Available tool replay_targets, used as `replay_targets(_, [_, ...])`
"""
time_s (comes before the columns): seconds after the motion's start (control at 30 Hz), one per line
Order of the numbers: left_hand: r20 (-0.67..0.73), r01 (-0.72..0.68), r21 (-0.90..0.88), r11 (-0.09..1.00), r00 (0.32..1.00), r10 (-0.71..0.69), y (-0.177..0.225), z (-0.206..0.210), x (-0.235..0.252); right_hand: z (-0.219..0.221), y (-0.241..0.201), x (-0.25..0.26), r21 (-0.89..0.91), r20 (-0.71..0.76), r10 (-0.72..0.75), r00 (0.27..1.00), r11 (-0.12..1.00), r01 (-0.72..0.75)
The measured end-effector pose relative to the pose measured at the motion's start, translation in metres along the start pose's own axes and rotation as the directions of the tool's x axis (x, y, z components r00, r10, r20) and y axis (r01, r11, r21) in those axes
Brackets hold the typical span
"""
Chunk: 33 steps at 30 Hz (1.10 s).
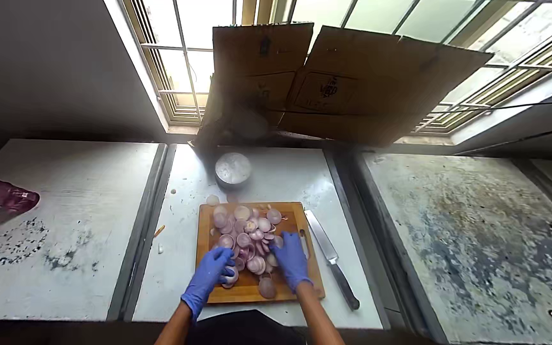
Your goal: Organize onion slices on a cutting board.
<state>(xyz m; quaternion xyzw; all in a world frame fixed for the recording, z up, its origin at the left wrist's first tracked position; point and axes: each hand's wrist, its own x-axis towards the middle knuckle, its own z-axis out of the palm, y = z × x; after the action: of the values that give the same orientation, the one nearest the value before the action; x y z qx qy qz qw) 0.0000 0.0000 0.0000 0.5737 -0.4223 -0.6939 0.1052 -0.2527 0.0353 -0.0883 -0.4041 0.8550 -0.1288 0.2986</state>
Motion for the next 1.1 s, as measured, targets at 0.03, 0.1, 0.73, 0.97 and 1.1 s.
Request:
replay_targets(0.03, [0.027,0.057,-0.012,0.998,0.998,-0.057,-0.011,0.009,0.005,0.002,0.002,-0.002,0.023,0.019,0.04,0.999,0.999,-0.04])
replay_targets(0.1, [0.066,0.129,-0.023,0.991,0.99,-0.127,-0.024,0.022,0.014,0.001,0.005,-0.006,0.076,0.044,0.065,0.997,0.995,-0.069])
replay_targets(0.73, [0.073,-0.316,0.006,0.949,0.946,0.314,-0.048,0.052,0.046,0.033,-0.011,-0.087,0.655,-0.063,-0.141,0.988,0.741,0.148])
replay_targets(0.97, [-0.002,-0.323,0.281,0.904,0.942,0.337,-0.053,0.058,0.041,0.04,-0.012,-0.088,0.641,0.039,-0.107,0.993,0.765,0.057])
replay_targets(1.1, [-0.143,-0.252,-0.085,0.964,0.961,0.238,-0.061,0.036,0.041,0.029,-0.051,-0.06,0.476,0.143,-0.213,0.967,0.871,0.121])
